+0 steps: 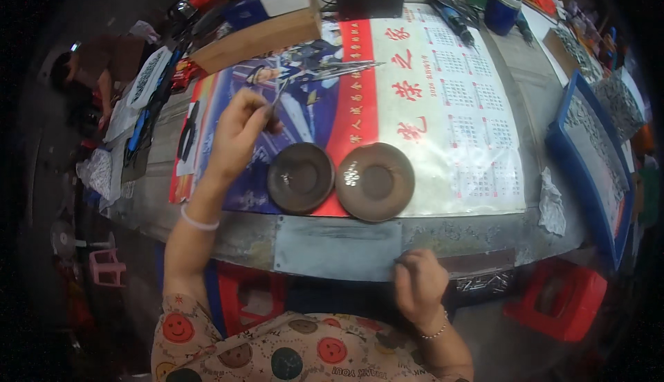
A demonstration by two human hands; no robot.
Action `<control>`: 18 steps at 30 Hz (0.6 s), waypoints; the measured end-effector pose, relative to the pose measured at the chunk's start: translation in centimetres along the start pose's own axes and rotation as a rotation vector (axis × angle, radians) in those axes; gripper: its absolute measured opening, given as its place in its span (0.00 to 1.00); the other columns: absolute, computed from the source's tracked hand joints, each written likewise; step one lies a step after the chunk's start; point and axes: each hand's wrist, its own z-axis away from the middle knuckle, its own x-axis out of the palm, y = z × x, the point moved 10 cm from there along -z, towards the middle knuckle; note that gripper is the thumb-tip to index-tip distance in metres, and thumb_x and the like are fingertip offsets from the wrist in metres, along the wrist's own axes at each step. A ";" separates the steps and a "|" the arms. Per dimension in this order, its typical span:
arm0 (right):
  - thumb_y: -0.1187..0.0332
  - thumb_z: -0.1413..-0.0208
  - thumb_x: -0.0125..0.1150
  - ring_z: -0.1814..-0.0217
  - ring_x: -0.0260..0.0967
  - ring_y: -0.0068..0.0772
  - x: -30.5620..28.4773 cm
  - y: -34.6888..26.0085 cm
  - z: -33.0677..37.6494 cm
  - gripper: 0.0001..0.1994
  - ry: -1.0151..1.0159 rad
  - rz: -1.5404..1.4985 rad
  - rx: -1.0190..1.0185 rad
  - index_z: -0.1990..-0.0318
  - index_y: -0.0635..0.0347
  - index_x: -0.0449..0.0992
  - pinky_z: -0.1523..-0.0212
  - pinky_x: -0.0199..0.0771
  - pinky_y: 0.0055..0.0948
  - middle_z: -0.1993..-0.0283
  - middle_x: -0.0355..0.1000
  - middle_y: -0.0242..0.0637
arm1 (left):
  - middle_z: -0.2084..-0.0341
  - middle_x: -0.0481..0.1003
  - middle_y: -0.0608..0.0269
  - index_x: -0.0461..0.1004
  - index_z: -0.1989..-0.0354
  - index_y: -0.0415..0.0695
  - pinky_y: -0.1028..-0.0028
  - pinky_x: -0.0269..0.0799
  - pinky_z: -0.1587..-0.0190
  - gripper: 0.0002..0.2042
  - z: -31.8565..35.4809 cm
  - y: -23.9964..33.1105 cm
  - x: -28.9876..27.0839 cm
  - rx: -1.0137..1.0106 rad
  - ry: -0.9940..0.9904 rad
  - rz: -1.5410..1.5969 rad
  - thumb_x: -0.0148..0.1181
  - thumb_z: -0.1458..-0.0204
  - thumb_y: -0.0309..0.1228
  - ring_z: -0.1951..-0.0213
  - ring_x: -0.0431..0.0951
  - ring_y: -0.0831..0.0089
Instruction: Assembling small plastic beads onto metal clips at a workbench.
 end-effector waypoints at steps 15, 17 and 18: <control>0.75 0.52 0.58 0.68 0.65 0.53 12.5 -6.5 -10.6 0.06 -0.541 0.209 -0.244 0.68 0.63 0.67 0.68 0.65 0.44 0.68 0.66 0.47 | 0.64 0.68 0.61 0.59 0.41 0.37 0.76 0.72 0.59 0.19 26.9 -0.9 2.8 -0.289 0.030 0.617 0.49 0.41 0.21 0.64 0.74 0.75; 0.74 0.52 0.58 0.68 0.66 0.54 15.2 -5.6 -11.8 0.06 -0.583 0.252 -0.282 0.69 0.63 0.67 0.67 0.66 0.45 0.68 0.66 0.48 | 0.66 0.69 0.63 0.60 0.42 0.38 0.78 0.70 0.59 0.18 27.6 -1.0 3.9 -0.279 0.004 0.644 0.48 0.40 0.22 0.65 0.74 0.77; 0.74 0.53 0.57 0.67 0.67 0.54 16.3 -5.3 -12.3 0.05 -0.596 0.274 -0.317 0.69 0.63 0.68 0.66 0.66 0.45 0.68 0.67 0.48 | 0.67 0.69 0.64 0.59 0.42 0.38 0.79 0.70 0.60 0.18 27.9 -0.9 4.4 -0.282 -0.004 0.677 0.48 0.40 0.22 0.65 0.74 0.78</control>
